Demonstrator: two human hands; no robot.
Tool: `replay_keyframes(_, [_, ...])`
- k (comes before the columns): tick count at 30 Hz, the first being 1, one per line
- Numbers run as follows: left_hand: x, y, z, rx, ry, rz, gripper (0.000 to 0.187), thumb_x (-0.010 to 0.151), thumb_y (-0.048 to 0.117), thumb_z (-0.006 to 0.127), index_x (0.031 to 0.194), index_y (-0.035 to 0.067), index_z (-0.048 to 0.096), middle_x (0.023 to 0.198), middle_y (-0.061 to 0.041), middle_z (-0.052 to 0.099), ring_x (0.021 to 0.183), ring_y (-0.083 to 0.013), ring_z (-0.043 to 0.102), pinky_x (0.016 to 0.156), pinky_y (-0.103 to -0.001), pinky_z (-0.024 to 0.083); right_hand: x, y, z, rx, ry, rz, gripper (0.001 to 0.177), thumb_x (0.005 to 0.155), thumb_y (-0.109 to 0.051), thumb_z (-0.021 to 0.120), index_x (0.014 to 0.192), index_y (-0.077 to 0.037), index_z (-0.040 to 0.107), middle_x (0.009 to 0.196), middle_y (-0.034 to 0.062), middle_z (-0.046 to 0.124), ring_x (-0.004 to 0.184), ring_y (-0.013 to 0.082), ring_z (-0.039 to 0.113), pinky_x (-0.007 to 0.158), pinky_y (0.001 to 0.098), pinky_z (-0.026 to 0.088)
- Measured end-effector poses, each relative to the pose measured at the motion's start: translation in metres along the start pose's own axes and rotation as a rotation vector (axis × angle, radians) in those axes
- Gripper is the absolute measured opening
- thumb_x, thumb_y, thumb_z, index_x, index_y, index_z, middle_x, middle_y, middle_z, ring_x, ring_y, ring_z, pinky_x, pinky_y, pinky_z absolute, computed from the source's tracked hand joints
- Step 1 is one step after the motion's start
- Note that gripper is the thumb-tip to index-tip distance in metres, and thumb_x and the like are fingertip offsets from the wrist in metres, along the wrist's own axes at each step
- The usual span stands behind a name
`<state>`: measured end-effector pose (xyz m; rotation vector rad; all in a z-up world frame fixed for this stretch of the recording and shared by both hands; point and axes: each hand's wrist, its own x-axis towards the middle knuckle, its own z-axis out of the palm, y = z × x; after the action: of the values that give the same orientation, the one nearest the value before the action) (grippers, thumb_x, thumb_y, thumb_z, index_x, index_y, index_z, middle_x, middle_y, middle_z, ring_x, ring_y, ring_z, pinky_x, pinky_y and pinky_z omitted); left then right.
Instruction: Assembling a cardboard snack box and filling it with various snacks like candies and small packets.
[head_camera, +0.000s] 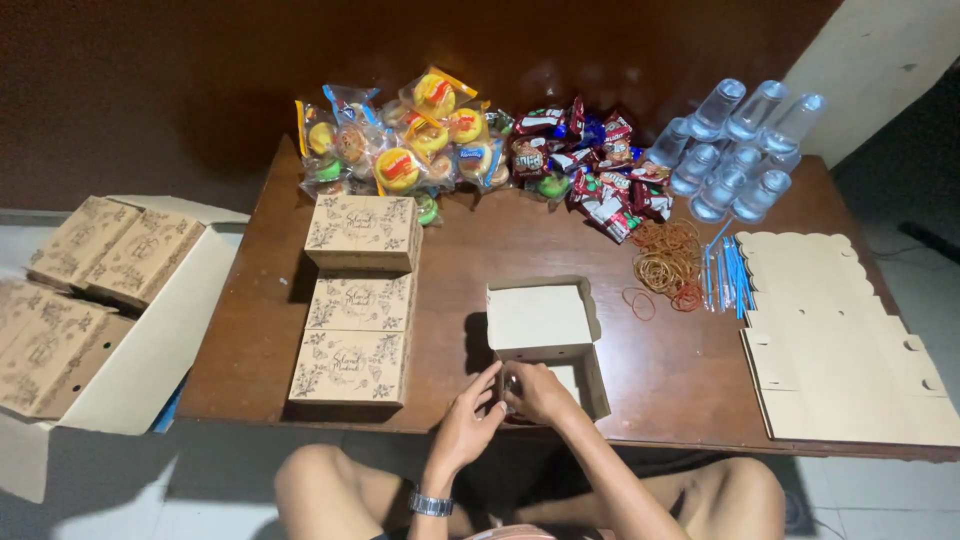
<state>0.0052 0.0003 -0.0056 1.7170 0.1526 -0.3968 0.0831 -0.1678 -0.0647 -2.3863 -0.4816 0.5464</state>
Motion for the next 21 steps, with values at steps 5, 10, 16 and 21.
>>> replay_keyframes(5, [0.008,0.036,-0.018,0.195,0.094,-0.050,0.047,0.094,0.028,0.060,0.141,0.025,0.058,0.142,-0.003,0.064,0.115,-0.0207,0.072,0.082,-0.027,0.062,-0.025,-0.042,-0.059,0.166,-0.095,-0.012,0.031,0.089,-0.017,0.068,0.120,-0.015,0.069,0.096,0.0072,0.079,0.081,0.0223,0.074,0.073,0.0334,0.054])
replay_keyframes(10, [0.060,0.091,-0.023,0.250,0.294,0.177,0.032,0.095,0.029,0.061,0.122,0.014,0.071,0.129,-0.004,0.069,0.094,-0.0247,0.079,0.069,-0.028,0.066,-0.019,-0.068,-0.144,0.405,-0.145,0.068,0.025,0.095,-0.021,0.070,0.118,-0.012,0.073,0.090,0.0035,0.078,0.067,0.0114,0.067,0.059,0.0258,0.056])
replay_keyframes(16, [0.201,0.146,0.020,0.184,0.170,0.528,0.043,0.093,0.016,0.065,0.133,0.002,0.065,0.117,-0.025,0.071,0.115,-0.0425,0.066,0.088,-0.048,0.060,0.105,0.009,-0.195,0.859,0.409,-0.014,0.030,0.095,-0.011,0.068,0.123,-0.002,0.073,0.099,0.0160,0.076,0.077,0.0195,0.069,0.064,0.0333,0.062])
replay_keyframes(21, [0.367,0.140,0.051,0.370,0.110,0.658,0.046,0.091,0.001,0.046,0.133,-0.001,0.064,0.136,-0.026,0.063,0.131,-0.0435,0.057,0.112,-0.050,0.047,0.224,0.102,-0.223,0.605,0.788,-0.051,0.054,0.085,0.000,0.070,0.138,-0.007,0.063,0.112,0.0225,0.072,0.106,0.0294,0.069,0.096,0.0410,0.056])
